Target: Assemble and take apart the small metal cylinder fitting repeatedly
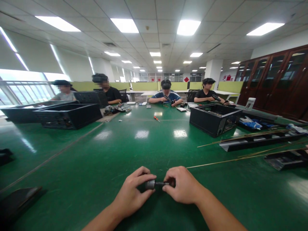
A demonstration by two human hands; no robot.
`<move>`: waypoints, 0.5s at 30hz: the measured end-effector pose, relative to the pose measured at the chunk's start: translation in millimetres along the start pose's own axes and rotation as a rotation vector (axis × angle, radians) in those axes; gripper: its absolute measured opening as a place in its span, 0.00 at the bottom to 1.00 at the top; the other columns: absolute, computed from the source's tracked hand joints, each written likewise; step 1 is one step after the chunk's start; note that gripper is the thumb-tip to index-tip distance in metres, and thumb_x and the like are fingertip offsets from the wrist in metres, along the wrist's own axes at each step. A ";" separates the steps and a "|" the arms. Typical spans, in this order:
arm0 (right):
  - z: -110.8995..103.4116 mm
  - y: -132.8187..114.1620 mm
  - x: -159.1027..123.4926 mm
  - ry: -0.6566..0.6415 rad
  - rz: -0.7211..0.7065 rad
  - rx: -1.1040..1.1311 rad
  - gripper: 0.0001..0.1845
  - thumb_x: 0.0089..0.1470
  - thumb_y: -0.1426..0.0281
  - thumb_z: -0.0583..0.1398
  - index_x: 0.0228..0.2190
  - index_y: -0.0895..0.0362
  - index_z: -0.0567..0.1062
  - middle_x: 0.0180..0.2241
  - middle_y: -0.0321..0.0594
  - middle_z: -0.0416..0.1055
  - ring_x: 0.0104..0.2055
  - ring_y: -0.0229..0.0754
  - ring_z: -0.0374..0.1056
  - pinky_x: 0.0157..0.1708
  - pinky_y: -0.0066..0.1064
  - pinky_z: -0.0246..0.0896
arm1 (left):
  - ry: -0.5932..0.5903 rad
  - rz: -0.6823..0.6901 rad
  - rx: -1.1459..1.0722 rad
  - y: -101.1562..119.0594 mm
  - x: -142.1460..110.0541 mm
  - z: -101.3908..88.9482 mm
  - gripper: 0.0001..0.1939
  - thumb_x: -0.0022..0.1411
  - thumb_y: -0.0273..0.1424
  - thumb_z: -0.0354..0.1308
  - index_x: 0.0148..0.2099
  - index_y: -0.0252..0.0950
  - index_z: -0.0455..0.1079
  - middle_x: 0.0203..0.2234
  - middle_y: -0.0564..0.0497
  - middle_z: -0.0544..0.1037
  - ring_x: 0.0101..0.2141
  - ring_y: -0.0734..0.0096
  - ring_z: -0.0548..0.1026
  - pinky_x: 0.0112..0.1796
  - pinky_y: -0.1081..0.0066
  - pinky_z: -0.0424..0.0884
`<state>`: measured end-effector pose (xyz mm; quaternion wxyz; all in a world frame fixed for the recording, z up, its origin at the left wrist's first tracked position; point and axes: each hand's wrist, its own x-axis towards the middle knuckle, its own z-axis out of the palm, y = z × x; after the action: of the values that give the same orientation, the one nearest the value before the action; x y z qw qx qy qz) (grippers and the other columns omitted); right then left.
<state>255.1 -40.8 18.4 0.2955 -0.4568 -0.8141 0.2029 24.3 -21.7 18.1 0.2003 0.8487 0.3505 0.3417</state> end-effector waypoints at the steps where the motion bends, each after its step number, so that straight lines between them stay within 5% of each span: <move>1: -0.1 0.5 -0.2 0.000 0.005 -0.001 0.03 0.48 0.71 0.64 0.27 0.57 0.75 0.26 0.34 0.72 0.29 0.36 0.67 0.32 0.26 0.55 | -0.001 0.000 0.001 -0.5 -0.1 0.2 0.18 0.52 0.22 0.63 0.45 0.43 0.76 0.38 0.50 0.73 0.40 0.68 0.74 0.42 0.68 0.72; 15: -6.1 5.1 -2.6 -0.008 0.014 -0.030 0.04 0.48 0.70 0.63 0.27 0.57 0.74 0.26 0.35 0.73 0.29 0.38 0.68 0.33 0.27 0.56 | -0.001 -0.014 0.004 0.0 1.6 -0.5 0.17 0.52 0.23 0.64 0.45 0.43 0.76 0.38 0.50 0.74 0.40 0.68 0.74 0.43 0.67 0.72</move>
<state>263.4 -40.2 19.1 0.2842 -0.4662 -0.8149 0.1947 24.7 -20.5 19.2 0.2012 0.8467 0.3570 0.3394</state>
